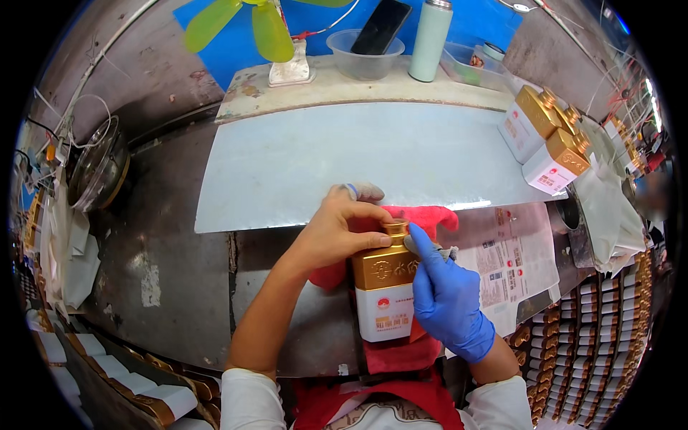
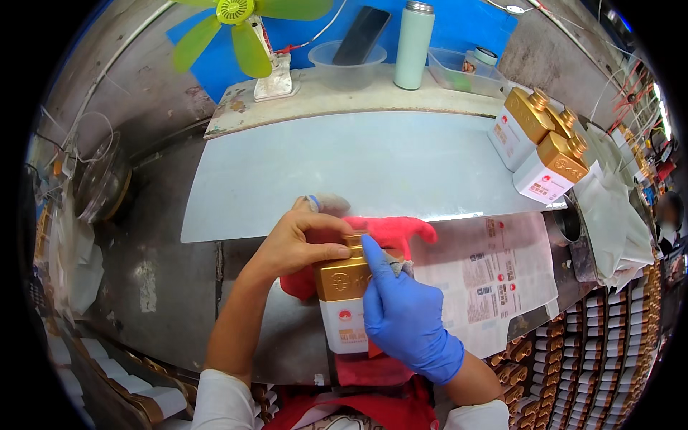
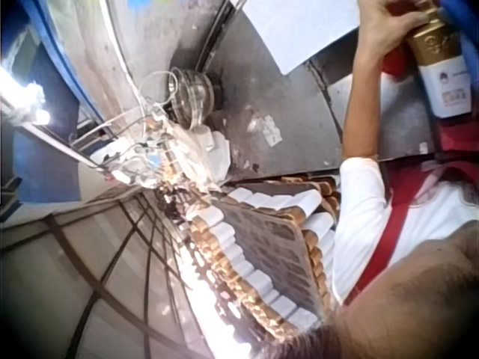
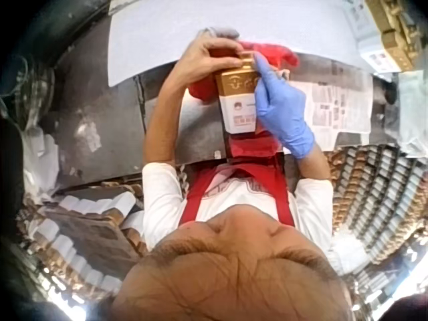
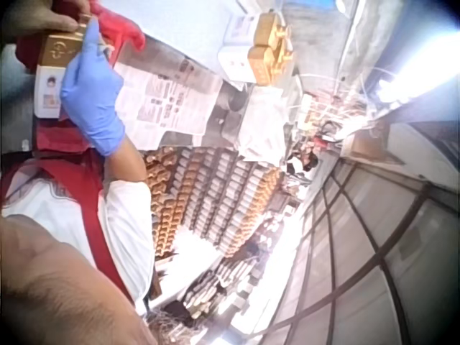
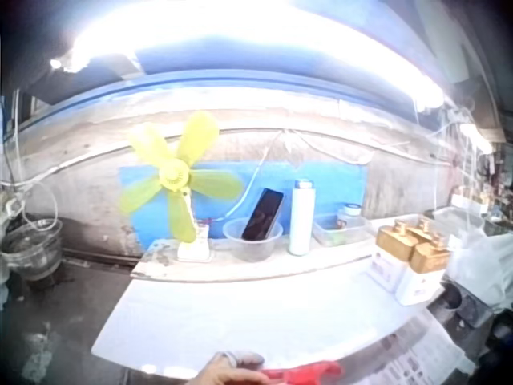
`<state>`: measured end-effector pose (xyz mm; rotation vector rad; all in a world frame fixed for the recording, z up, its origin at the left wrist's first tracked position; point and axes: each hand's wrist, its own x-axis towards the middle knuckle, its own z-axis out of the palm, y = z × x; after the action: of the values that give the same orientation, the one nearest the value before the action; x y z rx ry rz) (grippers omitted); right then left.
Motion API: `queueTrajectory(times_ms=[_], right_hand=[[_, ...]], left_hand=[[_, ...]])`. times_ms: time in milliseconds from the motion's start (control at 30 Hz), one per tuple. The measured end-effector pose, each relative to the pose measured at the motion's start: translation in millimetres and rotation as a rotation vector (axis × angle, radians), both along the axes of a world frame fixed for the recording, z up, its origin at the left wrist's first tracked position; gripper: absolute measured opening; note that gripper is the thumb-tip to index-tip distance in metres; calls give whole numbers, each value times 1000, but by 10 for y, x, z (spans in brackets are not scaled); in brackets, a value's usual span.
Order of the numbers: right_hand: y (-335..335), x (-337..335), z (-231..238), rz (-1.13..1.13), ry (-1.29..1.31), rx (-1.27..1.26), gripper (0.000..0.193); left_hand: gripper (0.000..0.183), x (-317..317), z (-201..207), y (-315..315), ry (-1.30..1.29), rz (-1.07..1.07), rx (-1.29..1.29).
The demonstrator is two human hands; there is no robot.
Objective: The person applies labels to gold-topped white bottles, smoothing each label with a red squeegee and then screwing on a cap. The person repeats this process for multiple bottles, placing finished units on a nearby shelf.
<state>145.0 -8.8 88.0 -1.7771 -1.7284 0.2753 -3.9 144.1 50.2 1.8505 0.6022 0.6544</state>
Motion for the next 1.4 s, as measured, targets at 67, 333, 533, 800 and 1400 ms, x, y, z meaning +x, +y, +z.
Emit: queueTrajectory(times_ms=[67,333,533,800,1400], right_hand=[[3,-24,15,3,-7,7,52],[40,-87,-34,-34,-71,3,53],[229,96,-146,9,98,36,50],[224,368,-12,40,321,-221,54],[627,18,483,750,-853,-427,57]], left_hand=[[27,0,2,-2,-11,-2,32],[27,8,28,47,31,-39,19],[27,13,39,200,99,-194,23],[29,-17,124,302,121,-378,154],[72,-475,-379,-1191,-266,456,313]])
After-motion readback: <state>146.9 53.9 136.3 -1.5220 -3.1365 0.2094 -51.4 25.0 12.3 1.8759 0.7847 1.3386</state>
